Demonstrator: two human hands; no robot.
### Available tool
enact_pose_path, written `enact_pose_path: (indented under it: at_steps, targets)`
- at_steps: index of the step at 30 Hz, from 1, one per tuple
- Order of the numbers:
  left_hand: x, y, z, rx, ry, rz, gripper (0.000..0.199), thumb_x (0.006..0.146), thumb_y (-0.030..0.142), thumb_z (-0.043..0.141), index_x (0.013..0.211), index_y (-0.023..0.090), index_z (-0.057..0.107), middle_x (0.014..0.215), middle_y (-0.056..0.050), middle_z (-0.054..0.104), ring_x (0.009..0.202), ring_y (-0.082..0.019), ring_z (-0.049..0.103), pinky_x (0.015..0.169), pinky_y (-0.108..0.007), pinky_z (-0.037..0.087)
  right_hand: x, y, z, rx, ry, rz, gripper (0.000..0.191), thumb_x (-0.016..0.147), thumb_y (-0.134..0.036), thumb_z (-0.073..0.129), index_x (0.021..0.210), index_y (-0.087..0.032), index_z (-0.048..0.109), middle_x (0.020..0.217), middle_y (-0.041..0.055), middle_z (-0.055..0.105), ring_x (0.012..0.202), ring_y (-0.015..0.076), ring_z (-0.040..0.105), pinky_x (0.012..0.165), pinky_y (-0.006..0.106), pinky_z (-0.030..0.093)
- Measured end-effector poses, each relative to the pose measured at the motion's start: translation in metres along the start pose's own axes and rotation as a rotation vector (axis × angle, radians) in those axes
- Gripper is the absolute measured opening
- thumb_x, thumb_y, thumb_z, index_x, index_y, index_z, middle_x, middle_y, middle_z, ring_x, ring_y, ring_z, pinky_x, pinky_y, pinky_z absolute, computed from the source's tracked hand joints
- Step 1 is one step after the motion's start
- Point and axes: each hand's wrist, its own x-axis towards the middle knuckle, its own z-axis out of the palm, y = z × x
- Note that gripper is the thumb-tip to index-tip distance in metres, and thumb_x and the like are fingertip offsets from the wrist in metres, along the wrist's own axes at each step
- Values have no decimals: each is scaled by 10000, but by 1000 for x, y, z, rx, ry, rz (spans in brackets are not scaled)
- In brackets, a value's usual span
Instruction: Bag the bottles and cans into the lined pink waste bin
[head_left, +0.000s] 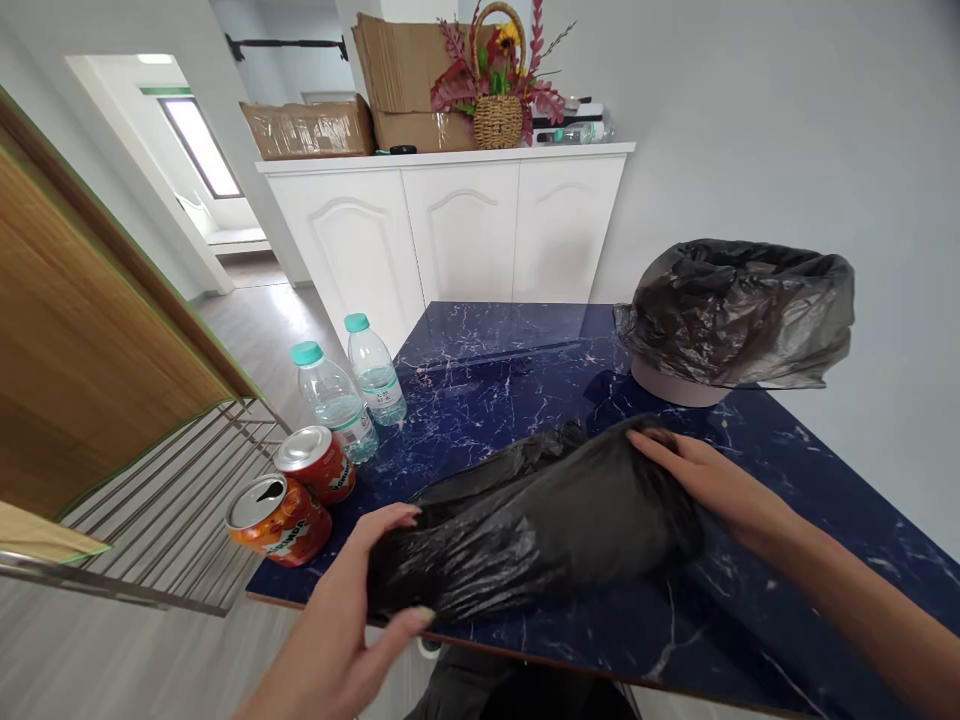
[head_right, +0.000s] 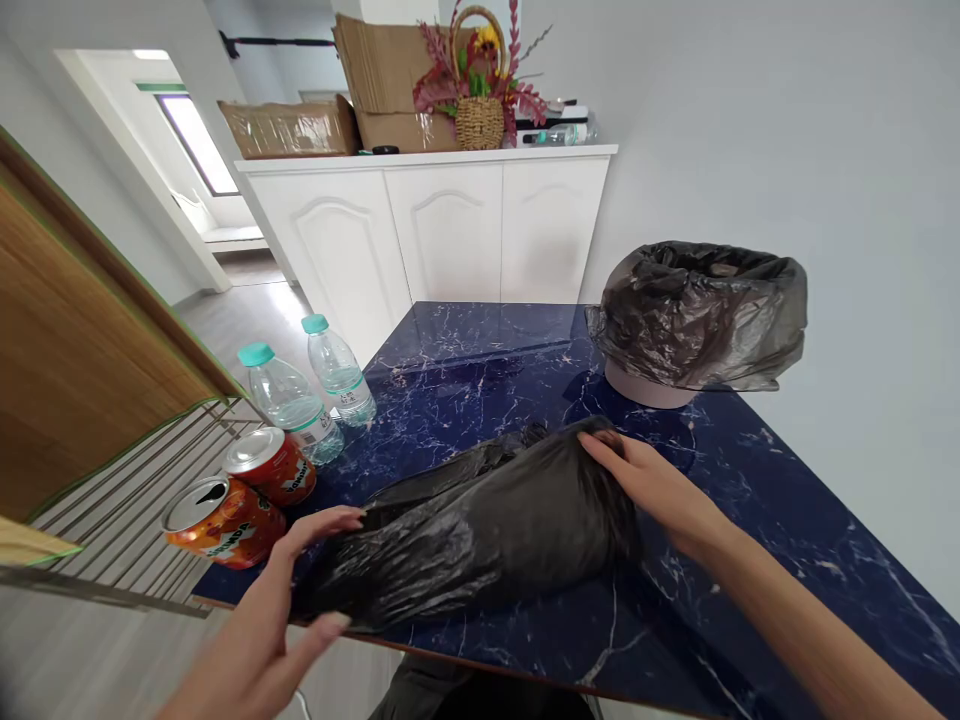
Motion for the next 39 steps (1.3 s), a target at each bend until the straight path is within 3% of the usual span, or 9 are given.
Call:
enact_pose_path:
  at_steps: [4,7,9,14,18,23,29,35,39]
  targets:
    - [8,11,5,297,-61,287,530,1069,335,583,1587,313,476,1737,-99,400,1565,-341,450,1220,-553,506,37,7,0,37,-81,100,793,934,-782,589,1495,-221,608,1308,174,774,1188,395,758,982,514,658]
    - [15,13,6,453,-93,326,488,1105,303,491,1591,268,515,1785,-90,309,1631,-386,321,1230,-627,475,23,-7,10,-136,155,-113,1001,915,-794,622,1666,-191,348,1508,224,634,1356,438,647,1092,596,583]
    - [18,13,7,469,-113,318,545,1110,305,475,1651,252,442,1796,-94,273,1645,-394,277,1239,-645,458,1,-21,29,-316,285,-345,869,997,-716,568,1684,-235,342,1648,187,499,1502,455,497,1207,666,459]
    - [17,0,22,402,-285,399,698,1112,440,514,1732,255,251,1746,-85,383,1608,-336,377,1279,-570,432,-33,-33,92,-512,-175,-792,729,1116,-502,480,1752,-401,139,1795,-10,252,1666,343,192,1346,632,266]
    - [11,-23,30,411,-276,336,796,1080,554,554,1740,260,221,1745,-94,380,1608,-360,373,1283,-595,405,2,-2,112,-573,-327,-751,709,1135,-539,421,1752,-385,108,1808,-3,159,1673,330,131,1352,653,186]
    - [-2,-45,14,400,-299,336,812,1085,524,562,1749,283,160,1759,-66,350,1617,-309,367,1303,-522,381,56,37,99,-614,-297,-579,640,1150,-577,285,1742,-342,219,1801,-13,210,1677,262,138,1376,575,154]
    - [-27,-62,-3,378,-281,339,916,1054,533,620,1756,237,111,1722,-97,414,1570,-311,449,1237,-454,476,75,45,91,-618,-314,-570,667,1144,-612,232,1741,-314,244,1804,-10,206,1679,241,133,1382,549,116]
    - [-42,-63,-30,243,-298,342,803,1075,176,491,1751,364,100,1609,-13,586,1426,-223,631,1165,-380,555,32,7,92,-557,-275,-479,832,1090,-702,360,1764,-269,137,1819,50,108,1672,336,-46,1348,648,127]
    - [-33,-41,-50,136,-238,382,911,924,-23,382,1731,367,220,1416,15,748,1296,-199,722,1108,-394,606,-38,-51,111,-353,-522,-724,1192,902,-765,701,1765,-271,43,1814,84,115,1671,387,36,1350,642,107]
